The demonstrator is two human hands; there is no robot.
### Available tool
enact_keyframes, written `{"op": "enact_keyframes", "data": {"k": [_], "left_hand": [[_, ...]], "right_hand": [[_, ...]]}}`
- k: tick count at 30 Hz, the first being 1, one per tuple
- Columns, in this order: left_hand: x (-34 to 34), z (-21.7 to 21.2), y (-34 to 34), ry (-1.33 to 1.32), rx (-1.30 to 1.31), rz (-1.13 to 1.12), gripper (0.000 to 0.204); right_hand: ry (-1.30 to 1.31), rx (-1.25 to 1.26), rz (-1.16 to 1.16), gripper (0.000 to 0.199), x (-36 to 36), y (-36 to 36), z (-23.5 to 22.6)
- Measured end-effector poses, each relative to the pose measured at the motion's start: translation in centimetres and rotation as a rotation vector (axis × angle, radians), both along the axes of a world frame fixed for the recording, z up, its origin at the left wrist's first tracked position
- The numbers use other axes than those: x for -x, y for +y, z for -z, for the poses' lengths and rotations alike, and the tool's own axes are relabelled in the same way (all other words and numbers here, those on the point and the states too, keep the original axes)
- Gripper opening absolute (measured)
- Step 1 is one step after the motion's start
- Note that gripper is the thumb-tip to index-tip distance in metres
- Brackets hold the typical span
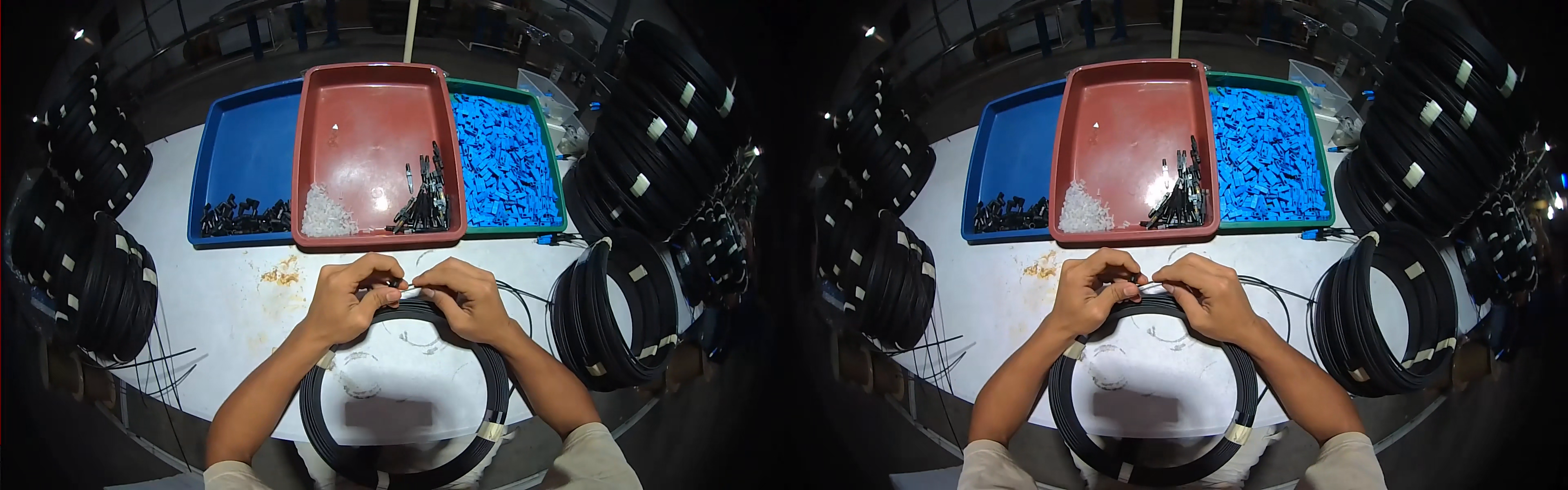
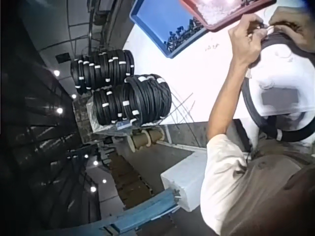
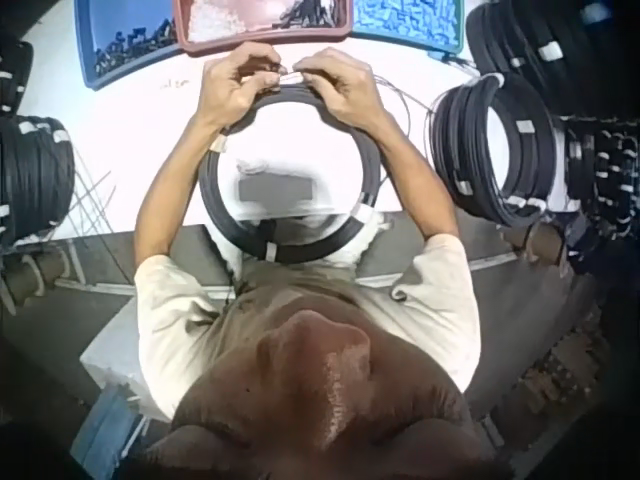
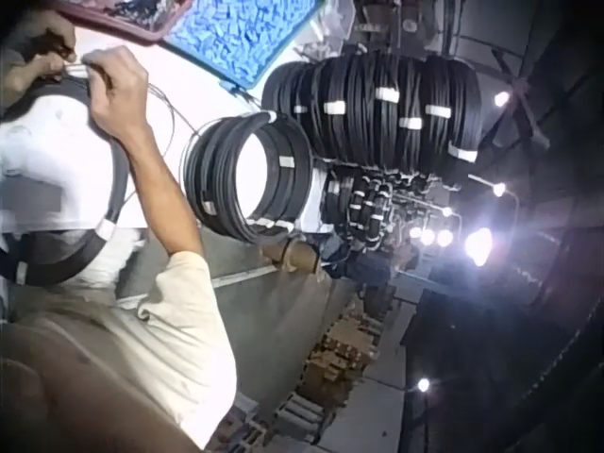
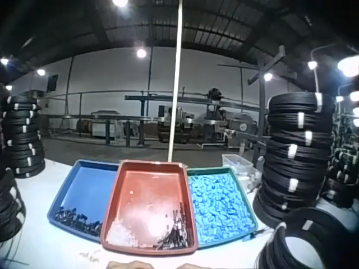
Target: Assembling connectors and clips onto coils of black cable at a factory workstation.
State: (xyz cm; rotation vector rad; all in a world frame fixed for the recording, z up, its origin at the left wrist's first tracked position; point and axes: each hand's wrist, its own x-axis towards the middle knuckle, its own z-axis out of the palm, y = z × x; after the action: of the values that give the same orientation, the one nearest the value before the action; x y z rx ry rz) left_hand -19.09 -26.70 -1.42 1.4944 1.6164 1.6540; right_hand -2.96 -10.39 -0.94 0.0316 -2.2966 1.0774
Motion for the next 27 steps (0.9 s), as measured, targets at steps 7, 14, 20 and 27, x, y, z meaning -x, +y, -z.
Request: {"op": "enact_keyframes", "data": {"k": [7,14,20,27], "left_hand": [[-0.1,0.2,-0.4,-0.075,-0.014,-0.029,0.014],[-0.8,-0.3,-0.1,0.007,-0.035,-0.148,0.040],[0.0,0.4,0.3,0.257,-0.113,-0.159,0.052],[-0.5,0.5,0.4,0.149,-0.081,-0.136,0.050]], "right_hand": [[0.049,-0.005,-0.010,0.021,0.3,0.0,0.4],[0.034,-0.010,0.012,0.017,0.0,-0.1,0.1],[0.041,0.000,0.048,0.010,-0.1,-0.3,-0.4],[0.109,-0.068,0.030,0.013,0.0,-0.3,-0.4]]}}
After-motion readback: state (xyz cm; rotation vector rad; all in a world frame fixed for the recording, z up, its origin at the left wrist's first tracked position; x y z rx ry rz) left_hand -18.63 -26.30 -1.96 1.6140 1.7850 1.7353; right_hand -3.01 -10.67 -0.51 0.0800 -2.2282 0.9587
